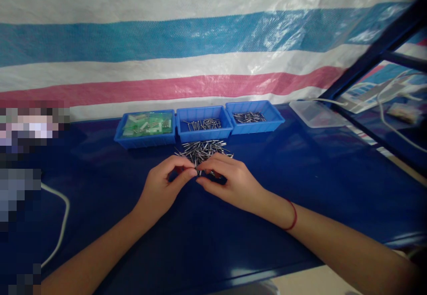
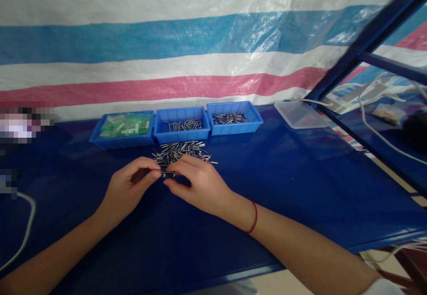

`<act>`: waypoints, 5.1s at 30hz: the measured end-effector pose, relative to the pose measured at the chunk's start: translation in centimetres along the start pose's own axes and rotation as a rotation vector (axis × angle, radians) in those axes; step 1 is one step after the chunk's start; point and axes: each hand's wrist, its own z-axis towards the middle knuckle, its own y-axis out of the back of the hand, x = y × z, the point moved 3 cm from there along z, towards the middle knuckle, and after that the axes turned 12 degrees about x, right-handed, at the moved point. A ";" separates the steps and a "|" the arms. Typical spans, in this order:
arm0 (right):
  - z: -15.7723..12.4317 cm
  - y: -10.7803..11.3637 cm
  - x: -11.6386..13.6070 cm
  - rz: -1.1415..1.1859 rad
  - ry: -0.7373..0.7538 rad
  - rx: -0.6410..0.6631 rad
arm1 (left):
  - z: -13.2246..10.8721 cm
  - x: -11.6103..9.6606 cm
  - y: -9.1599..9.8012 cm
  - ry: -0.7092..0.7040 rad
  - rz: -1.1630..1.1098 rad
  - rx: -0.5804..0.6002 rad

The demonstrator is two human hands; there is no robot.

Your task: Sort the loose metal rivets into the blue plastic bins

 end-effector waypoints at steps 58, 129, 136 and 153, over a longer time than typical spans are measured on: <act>-0.4 5.9 -8.0 0.885 -0.596 -0.656 | 0.4 1.4 0.2 -0.045 0.548 0.198; -0.3 5.9 -7.9 0.870 -0.561 -0.686 | 0.5 1.7 0.8 0.022 0.577 0.064; -0.2 4.1 -6.6 0.912 -0.593 -0.524 | 0.6 3.0 0.5 0.055 0.642 0.170; 0.0 0.5 -2.1 0.236 -0.252 0.006 | 0.1 0.1 0.6 -0.007 0.291 -0.056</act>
